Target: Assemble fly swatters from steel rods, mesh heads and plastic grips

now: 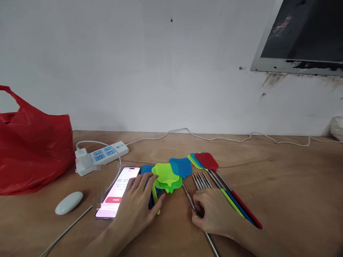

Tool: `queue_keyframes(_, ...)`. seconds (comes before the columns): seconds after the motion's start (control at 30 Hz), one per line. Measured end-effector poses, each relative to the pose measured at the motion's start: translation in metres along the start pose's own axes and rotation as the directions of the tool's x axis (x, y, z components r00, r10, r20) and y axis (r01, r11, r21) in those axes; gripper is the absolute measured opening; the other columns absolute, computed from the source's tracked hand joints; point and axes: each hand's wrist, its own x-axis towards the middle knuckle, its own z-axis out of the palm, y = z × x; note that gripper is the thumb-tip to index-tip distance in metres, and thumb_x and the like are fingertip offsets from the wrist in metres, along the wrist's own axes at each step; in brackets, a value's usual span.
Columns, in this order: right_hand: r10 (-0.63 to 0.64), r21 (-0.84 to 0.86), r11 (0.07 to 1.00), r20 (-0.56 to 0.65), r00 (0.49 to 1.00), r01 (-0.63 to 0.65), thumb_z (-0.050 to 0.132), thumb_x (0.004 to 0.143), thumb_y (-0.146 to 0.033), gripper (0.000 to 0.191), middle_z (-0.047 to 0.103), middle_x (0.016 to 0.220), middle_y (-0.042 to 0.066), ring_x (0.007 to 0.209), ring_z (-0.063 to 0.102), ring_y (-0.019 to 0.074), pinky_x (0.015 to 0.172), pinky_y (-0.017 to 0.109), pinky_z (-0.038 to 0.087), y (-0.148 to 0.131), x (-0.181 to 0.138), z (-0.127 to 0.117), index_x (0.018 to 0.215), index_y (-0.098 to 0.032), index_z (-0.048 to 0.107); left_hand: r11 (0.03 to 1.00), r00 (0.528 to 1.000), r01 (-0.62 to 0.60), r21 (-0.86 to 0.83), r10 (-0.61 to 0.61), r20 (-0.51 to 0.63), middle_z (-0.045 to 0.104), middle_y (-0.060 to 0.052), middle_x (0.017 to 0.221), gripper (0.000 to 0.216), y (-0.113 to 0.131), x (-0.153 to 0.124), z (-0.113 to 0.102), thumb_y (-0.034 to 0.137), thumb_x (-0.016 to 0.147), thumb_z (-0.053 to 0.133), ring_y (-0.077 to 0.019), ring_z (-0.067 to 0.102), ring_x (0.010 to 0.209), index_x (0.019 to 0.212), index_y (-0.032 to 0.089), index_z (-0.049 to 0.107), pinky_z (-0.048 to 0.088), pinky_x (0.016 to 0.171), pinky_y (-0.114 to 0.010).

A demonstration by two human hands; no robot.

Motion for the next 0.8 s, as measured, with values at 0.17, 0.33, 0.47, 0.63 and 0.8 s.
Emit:
queue_keyframes(0.17, 0.060, 0.164, 0.985, -0.033, 0.998, -0.054, 0.060, 0.063, -0.018, 0.022, 0.053, 0.052, -0.003, 0.052, 0.044, 0.0124, 0.056, 0.028, 0.025, -0.001, 0.002, -0.004, 0.052, -0.021, 0.041, 0.994, 0.999, 0.032, 0.109, -0.036, 0.032, 0.062, -0.021, 0.124, 0.058, -0.004, -0.004, 0.008, 0.051, 0.092, 0.054, -0.0392, 0.057, 0.113, 0.132, 0.010, 0.051, 0.041, 0.095, -0.054)
queue_keyframes(0.33, 0.145, 0.484, 0.865, 0.014, 0.989, -0.134, 0.059, 0.069, -0.020, 0.023, 0.040, 0.048, -0.006, 0.048, 0.038, 0.0112, 0.050, 0.026, 0.026, 0.006, 0.007, -0.006, 0.054, -0.022, 0.042, 0.971, 0.997, 0.076, 0.227, -0.079, 0.002, 0.063, -0.025, 0.121, 0.070, -0.007, -0.005, 0.005, 0.063, 0.092, 0.048, -0.0440, 0.056, 0.113, 0.132, 0.006, 0.055, 0.042, 0.093, -0.056)
queue_keyframes(0.47, 0.221, 0.675, 0.720, -0.003, 0.975, -0.161, 0.060, 0.070, -0.023, 0.020, 0.039, 0.053, -0.005, 0.052, 0.038, 0.0120, 0.049, 0.025, 0.027, 0.013, 0.009, -0.003, 0.056, -0.022, 0.047, 0.970, 0.998, 0.057, 0.235, -0.065, 0.025, 0.068, -0.024, 0.109, 0.068, -0.007, -0.004, 0.002, 0.062, 0.090, 0.051, -0.0438, 0.060, 0.106, 0.128, 0.006, 0.059, 0.042, 0.092, -0.057)
queue_keyframes(0.63, 0.266, 0.834, 0.543, -0.064, 0.962, -0.095, 0.068, 0.071, -0.039, 0.026, 0.043, 0.059, -0.003, 0.058, 0.040, 0.0134, 0.052, 0.026, 0.032, 0.020, 0.010, -0.002, 0.060, -0.020, 0.054, 0.981, 0.999, 0.010, 0.193, -0.018, 0.038, 0.070, -0.017, 0.104, 0.053, -0.004, -0.004, -0.003, 0.038, 0.085, 0.055, -0.0394, 0.060, 0.105, 0.128, 0.009, 0.059, 0.039, 0.097, -0.056)
queue_keyframes(0.8, 0.250, 0.897, 0.436, -0.045, 0.967, -0.071, 0.073, 0.071, -0.049, 0.037, 0.040, 0.059, -0.004, 0.057, 0.034, 0.0118, 0.052, 0.025, 0.030, 0.027, 0.012, -0.001, 0.061, -0.019, 0.055, 0.987, 0.998, -0.029, 0.159, 0.021, 0.055, 0.069, -0.015, 0.105, 0.053, -0.004, -0.004, -0.006, 0.034, 0.084, 0.056, -0.0367, 0.061, 0.102, 0.131, 0.009, 0.058, 0.040, 0.097, -0.053)
